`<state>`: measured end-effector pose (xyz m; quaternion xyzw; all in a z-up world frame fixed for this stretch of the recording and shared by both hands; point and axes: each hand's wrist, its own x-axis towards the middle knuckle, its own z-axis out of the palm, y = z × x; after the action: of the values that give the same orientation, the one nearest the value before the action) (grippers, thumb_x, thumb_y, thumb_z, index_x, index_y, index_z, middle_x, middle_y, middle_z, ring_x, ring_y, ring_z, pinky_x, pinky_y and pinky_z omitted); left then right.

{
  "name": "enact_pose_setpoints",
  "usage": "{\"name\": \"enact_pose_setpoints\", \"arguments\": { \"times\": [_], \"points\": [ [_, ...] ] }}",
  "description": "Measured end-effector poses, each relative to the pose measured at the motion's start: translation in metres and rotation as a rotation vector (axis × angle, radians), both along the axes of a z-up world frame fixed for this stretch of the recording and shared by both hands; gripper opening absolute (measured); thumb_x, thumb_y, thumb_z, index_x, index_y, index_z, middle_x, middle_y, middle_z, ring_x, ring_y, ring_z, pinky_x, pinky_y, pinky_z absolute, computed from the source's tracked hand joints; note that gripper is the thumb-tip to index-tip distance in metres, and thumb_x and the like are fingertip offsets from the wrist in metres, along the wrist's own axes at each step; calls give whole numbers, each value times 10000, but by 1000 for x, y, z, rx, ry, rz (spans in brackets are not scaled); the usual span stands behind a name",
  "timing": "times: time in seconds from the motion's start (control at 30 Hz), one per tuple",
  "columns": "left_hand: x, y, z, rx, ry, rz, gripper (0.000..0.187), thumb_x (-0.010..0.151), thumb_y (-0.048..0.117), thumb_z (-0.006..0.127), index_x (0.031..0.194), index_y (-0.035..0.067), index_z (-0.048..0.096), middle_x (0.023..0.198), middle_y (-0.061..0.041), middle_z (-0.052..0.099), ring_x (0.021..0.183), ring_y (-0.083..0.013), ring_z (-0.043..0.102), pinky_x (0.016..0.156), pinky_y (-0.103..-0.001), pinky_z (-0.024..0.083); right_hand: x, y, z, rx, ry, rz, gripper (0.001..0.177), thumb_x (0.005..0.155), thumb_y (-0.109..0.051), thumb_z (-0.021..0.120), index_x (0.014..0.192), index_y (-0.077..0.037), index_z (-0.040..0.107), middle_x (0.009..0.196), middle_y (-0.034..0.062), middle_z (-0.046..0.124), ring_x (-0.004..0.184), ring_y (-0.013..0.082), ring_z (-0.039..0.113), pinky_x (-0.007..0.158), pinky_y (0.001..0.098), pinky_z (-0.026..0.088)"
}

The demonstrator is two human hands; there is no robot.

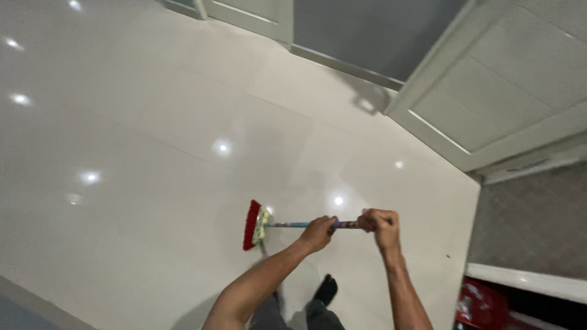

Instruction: The person sweeps a tiled floor using a broom and a dustpan. They gather debris into a pile and sweep it into the dustpan, repeating the process to clean the area near a doorway.

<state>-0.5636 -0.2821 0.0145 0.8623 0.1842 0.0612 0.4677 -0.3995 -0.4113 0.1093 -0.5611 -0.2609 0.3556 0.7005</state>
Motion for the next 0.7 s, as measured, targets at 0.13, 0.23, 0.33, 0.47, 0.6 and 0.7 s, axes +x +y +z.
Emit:
{"name": "enact_pose_setpoints", "arguments": {
  "times": [0.13, 0.23, 0.33, 0.47, 0.6, 0.7],
  "points": [
    [68, -70, 24, -90, -15, -164, 273, 847, -44, 560, 1094, 73, 553, 935, -163, 604, 884, -372, 610, 780, -493, 483, 46, -70, 58, -155, -140, -113, 453, 931, -16, 531, 505, -70, 388, 510, 4, 389, 478, 134, 370, 505, 321, 357],
    [105, -113, 51, -180, -66, -206, 125, 988, 33, 547, 1100, 86, 539, 941, -158, 603, 872, -361, 611, 762, -485, 486, 64, -107, 106, -326, -245, -200, 449, 916, -35, 561, 487, -48, 427, 487, 14, 407, 466, 135, 389, 494, 320, 356],
    [125, -140, 74, -249, -127, -253, 164, 952, 39, 539, 1104, 99, 531, 918, -154, 592, 817, -336, 601, 712, -468, 493, 72, -124, 139, -402, -239, -234, 445, 912, -34, 583, 478, -24, 486, 491, 17, 431, 481, 126, 413, 509, 322, 376],
    [136, -147, 96, -222, -60, -284, 72, 1054, 155, 505, 1109, 109, 508, 920, -121, 590, 814, -289, 606, 698, -453, 492, 69, -127, 161, -378, -312, -200, 462, 935, -35, 590, 488, -23, 472, 503, 13, 410, 493, 109, 364, 540, 311, 375],
    [125, -135, 110, -117, -58, -280, 71, 1051, 169, 510, 1095, 115, 514, 890, -118, 596, 798, -298, 605, 696, -468, 483, 56, -113, 175, -259, -230, -280, 303, 858, -21, 554, 566, -60, 620, 526, 34, 584, 439, 133, 535, 464, 320, 460],
    [100, -114, 114, -98, -96, -230, 56, 1050, 163, 507, 1088, 123, 517, 896, -119, 604, 798, -314, 612, 687, -473, 485, 41, -94, 174, -116, -198, -242, 404, 892, 0, 563, 503, -56, 469, 508, 21, 411, 442, 119, 375, 453, 304, 293]
  ]
}}
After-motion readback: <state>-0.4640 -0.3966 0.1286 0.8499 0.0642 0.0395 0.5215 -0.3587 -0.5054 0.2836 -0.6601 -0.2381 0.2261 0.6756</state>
